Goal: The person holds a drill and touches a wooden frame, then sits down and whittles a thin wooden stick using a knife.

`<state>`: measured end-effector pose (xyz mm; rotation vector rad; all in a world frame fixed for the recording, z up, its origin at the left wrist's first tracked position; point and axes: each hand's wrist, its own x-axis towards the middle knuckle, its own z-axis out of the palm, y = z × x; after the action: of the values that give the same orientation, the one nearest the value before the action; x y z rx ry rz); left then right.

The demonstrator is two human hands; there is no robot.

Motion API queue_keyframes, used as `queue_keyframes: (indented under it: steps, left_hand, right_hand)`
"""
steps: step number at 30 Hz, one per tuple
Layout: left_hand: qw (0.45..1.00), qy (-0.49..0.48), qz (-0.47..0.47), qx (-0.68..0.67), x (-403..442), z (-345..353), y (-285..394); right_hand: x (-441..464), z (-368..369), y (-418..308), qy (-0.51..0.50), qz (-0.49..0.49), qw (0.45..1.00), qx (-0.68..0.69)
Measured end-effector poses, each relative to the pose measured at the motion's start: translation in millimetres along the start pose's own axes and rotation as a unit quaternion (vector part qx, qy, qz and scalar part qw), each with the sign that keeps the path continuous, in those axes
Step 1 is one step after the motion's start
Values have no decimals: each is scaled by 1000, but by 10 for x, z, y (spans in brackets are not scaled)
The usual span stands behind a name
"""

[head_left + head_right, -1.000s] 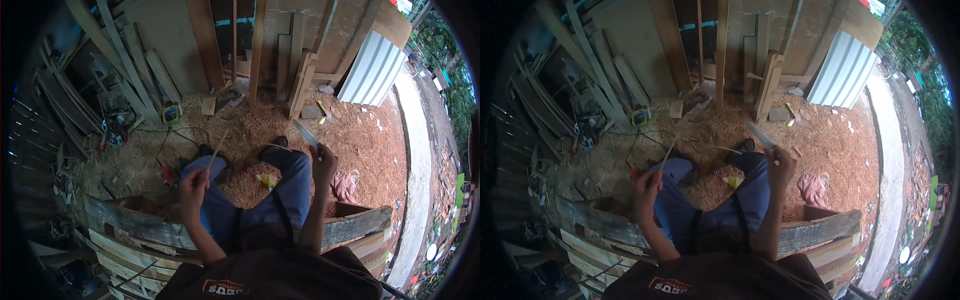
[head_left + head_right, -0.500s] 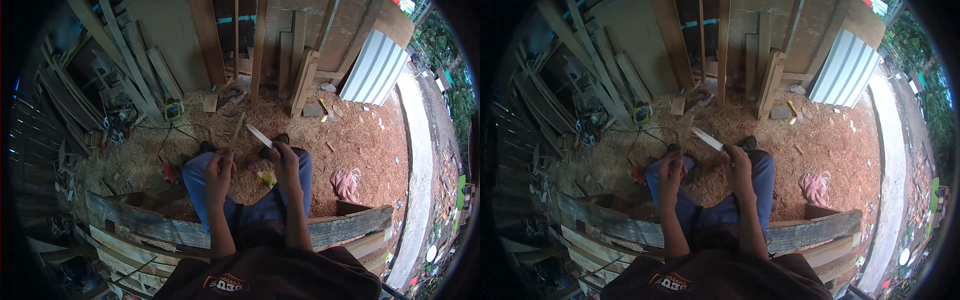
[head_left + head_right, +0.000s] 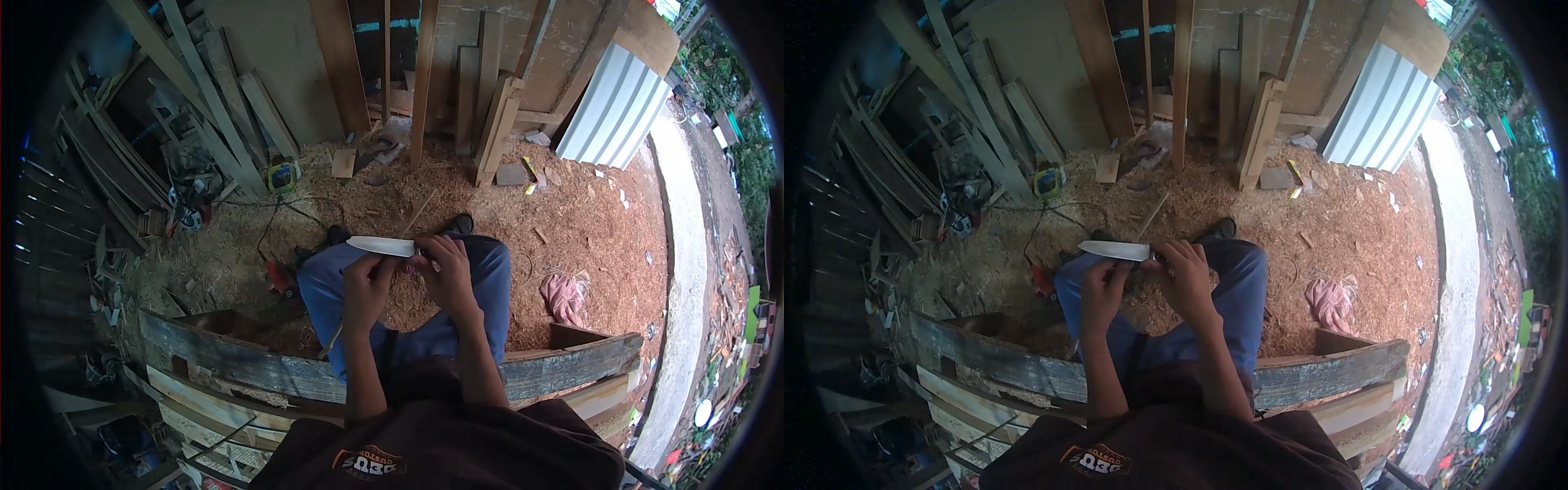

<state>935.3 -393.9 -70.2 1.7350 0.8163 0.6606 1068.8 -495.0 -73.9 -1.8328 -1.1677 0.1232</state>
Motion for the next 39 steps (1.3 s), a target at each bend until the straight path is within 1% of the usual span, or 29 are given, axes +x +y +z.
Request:
queue_keyframes:
  steps: [3,6,8,9,13,16,19,22,23,24,26,29,30,32,33,35,36,37,38,39]
  left_hand:
    - [1000,-9,-4,-7,-10,26,28]
    - [998,-41,-55,-7,-9,7,57]
    - [995,-39,-79,-43,-44,4,185]
    - [993,-38,-92,-60,-64,-3,221]
    - [989,-63,-122,-47,-51,62,138]
    - [987,-68,-136,-51,-50,21,119]
    - [986,-63,-142,-58,-74,-30,47]
    - [986,-45,-132,-89,-50,-25,101]
    - [987,-39,-131,-87,-50,-54,136]
    - [988,-31,-130,-84,-47,-82,154]
    - [990,-30,-121,-71,-47,-65,83]
    - [992,-46,-109,-45,-49,-51,-80]
    - [992,-55,-106,-35,-54,-59,-73]
    - [994,-38,-96,-47,-56,-91,-29]
    - [994,-29,-91,-51,-62,-131,19]
    - [993,-53,-98,-30,-111,-267,53]
    - [993,-63,-100,-23,-129,-330,55]
    - [985,-83,-96,-115,-176,-394,39]
    - [989,-57,-104,-89,-157,-430,33]
    - [991,-33,-112,-62,-137,-463,28]
  right_hand:
    - [3,-27,17,7,-12,1000,-20]
    - [-58,-5,213,34,-27,998,-41]
    - [-72,-117,451,79,6,992,-102]
    - [-60,-175,496,81,18,990,-115]
    - [-131,-204,555,93,37,988,-117]
    - [-163,-340,715,126,69,978,-154]
    - [-145,-330,633,128,64,976,-166]
    - [-127,-165,468,157,65,978,-121]
    - [-124,-133,443,134,65,982,-115]
    - [-114,-113,370,102,86,988,-75]
    - [-94,33,273,84,59,994,-28]
    - [-28,74,-40,8,18,1000,1]
    - [-38,71,-31,9,2,1000,-8]
    - [-43,82,46,16,-33,999,-24]
    - [-140,173,444,58,-3,997,-50]
    - [-59,-157,638,158,19,972,-171]
    - [-32,-286,701,203,158,962,-93]
    - [-34,-413,764,241,294,925,-14]
    - [-123,-475,944,280,197,930,-133]
    - [-149,-529,903,279,195,934,-106]
